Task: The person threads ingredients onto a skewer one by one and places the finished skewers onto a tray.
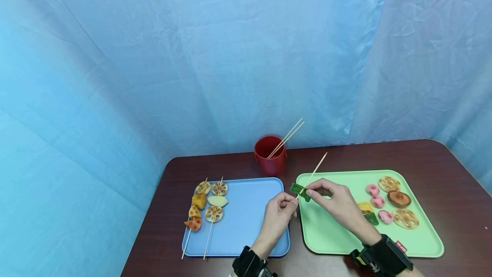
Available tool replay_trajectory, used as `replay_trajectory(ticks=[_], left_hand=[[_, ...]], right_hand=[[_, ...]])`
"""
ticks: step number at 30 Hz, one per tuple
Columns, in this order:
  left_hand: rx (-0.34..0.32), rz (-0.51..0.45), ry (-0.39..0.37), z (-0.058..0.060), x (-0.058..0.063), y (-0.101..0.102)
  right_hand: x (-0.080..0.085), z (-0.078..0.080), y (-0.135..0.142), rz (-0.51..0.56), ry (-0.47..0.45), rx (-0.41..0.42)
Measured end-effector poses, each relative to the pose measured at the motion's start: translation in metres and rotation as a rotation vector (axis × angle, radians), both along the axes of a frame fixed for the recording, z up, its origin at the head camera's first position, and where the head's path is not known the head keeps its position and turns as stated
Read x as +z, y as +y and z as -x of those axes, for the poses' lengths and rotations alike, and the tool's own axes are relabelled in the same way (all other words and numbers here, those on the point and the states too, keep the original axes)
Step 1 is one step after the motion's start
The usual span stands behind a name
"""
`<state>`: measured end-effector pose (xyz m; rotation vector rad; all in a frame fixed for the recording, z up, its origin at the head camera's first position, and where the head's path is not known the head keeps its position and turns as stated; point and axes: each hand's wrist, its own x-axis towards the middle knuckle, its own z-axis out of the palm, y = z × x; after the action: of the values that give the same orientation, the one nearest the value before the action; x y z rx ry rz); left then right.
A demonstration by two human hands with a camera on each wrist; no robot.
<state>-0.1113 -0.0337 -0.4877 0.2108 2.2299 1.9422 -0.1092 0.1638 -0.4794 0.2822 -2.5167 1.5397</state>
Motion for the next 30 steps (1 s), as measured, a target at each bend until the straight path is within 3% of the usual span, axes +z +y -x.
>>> replay_trajectory(ticks=[14, 22, 30], left_hand=[[0.055, -0.027, 0.039, 0.001, -0.001, 0.002], [0.057, -0.011, 0.022, 0.003, -0.002, -0.006], [0.037, 0.019, 0.031, 0.003, -0.008, -0.013]], right_hand=[[-0.002, -0.001, -0.003, -0.039, 0.021, 0.013], [0.006, 0.006, 0.036, -0.23, 0.068, -0.016], [0.002, 0.01, 0.076, -0.415, 0.01, 0.014]])
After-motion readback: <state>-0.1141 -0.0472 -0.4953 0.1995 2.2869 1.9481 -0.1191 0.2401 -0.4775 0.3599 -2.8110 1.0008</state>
